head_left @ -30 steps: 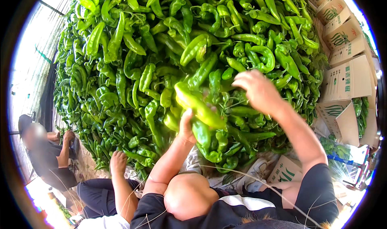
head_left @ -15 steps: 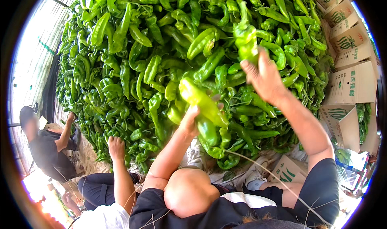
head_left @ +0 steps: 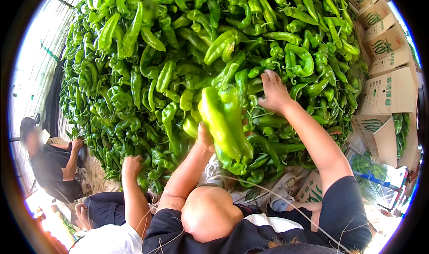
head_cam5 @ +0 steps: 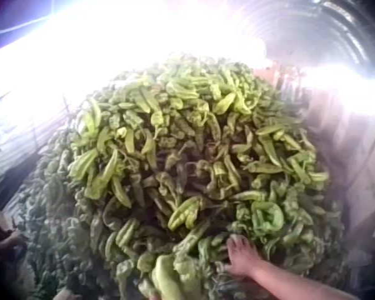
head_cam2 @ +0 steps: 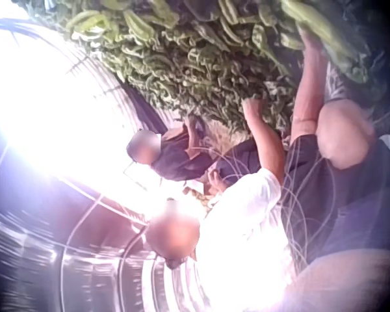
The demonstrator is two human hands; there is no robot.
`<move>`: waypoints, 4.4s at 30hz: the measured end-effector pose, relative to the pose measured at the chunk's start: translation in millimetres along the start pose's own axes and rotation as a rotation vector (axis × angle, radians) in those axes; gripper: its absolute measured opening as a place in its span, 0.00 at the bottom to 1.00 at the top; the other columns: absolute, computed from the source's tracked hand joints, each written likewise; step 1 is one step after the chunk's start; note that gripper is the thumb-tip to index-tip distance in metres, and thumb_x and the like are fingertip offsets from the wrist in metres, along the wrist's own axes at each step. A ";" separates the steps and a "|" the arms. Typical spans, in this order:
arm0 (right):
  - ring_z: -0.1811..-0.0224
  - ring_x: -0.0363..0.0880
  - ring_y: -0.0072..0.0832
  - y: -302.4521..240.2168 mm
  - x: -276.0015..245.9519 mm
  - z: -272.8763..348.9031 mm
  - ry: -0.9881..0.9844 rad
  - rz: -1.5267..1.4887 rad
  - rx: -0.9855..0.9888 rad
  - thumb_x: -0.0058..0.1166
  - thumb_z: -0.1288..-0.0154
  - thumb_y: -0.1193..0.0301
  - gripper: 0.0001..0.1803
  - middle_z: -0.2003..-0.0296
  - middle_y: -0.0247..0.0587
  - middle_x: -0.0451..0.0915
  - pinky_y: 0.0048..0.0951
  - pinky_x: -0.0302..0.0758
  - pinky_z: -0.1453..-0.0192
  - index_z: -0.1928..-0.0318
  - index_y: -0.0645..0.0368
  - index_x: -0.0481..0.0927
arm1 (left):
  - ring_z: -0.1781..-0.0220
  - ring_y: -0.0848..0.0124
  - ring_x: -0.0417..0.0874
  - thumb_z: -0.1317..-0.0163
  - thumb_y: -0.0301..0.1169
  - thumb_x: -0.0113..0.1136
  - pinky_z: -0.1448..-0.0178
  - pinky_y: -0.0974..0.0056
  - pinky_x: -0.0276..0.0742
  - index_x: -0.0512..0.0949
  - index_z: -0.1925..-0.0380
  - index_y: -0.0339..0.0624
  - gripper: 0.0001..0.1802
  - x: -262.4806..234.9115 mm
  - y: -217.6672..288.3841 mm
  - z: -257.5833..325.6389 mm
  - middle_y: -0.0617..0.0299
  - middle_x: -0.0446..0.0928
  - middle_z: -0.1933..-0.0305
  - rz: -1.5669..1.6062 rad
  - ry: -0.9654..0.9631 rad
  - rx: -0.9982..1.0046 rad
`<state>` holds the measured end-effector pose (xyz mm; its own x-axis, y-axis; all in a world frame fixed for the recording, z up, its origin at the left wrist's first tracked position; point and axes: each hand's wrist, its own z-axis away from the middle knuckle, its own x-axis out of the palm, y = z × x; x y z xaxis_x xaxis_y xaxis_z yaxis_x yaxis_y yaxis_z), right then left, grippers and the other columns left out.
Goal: The person sorts green peppers from a large pile into cardboard boxes, handling them by hand and placing them into open boxes. The person also places a paper insert into a box before continuing to pack peppers.
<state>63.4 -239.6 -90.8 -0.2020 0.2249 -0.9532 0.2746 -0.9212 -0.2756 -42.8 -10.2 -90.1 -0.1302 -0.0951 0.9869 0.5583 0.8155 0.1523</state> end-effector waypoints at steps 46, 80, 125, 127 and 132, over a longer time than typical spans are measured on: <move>0.43 0.75 0.36 -19.4 -212.3 129.9 0.080 -1.576 -0.048 0.47 0.27 0.57 0.33 0.41 0.50 0.72 0.39 0.73 0.38 0.30 0.64 0.59 | 0.29 0.54 0.66 0.44 0.45 0.69 0.29 0.40 0.66 0.53 0.28 0.48 0.48 121.9 -43.2 -68.4 0.51 0.62 0.30 -0.136 -0.108 0.015; 0.33 0.67 0.32 -74.0 -208.1 613.0 0.552 0.345 -0.010 0.51 0.37 0.65 0.30 0.41 0.31 0.72 0.62 0.61 0.30 0.33 0.31 0.65 | 0.30 0.52 0.67 0.26 0.58 0.31 0.29 0.50 0.68 0.54 0.27 0.49 0.36 276.1 -352.0 45.0 0.44 0.58 0.27 -0.544 -0.335 -1.300; 0.36 0.70 0.45 82.2 262.4 772.0 0.121 -1.258 1.258 0.59 0.40 0.49 0.41 0.38 0.56 0.72 0.42 0.65 0.32 0.34 0.64 0.67 | 0.27 0.56 0.62 0.32 0.67 0.34 0.25 0.53 0.57 0.51 0.27 0.40 0.48 219.5 -464.0 133.2 0.43 0.62 0.31 -0.470 -0.272 -2.098; 0.34 0.68 0.49 78.1 237.2 764.8 0.064 -1.183 1.294 0.59 0.40 0.48 0.45 0.37 0.61 0.70 0.43 0.61 0.29 0.32 0.65 0.63 | 0.27 0.57 0.63 0.32 0.67 0.34 0.26 0.53 0.58 0.52 0.27 0.39 0.47 217.6 -464.1 135.5 0.43 0.63 0.31 -0.474 -0.326 -2.087; 0.34 0.67 0.52 24.9 190.9 739.7 -0.040 -0.787 1.367 0.60 0.41 0.49 0.48 0.37 0.65 0.68 0.45 0.58 0.27 0.30 0.64 0.57 | 0.31 0.60 0.66 0.30 0.64 0.37 0.28 0.55 0.60 0.54 0.28 0.39 0.45 219.2 -453.6 132.5 0.47 0.66 0.34 -0.552 -0.380 -2.016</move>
<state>-663.7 -454.4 -187.6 0.0911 0.7782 -0.6213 -0.9246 -0.1657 -0.3430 -433.2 -325.3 50.2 -0.5221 0.2522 0.8147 0.2743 -0.8549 0.4404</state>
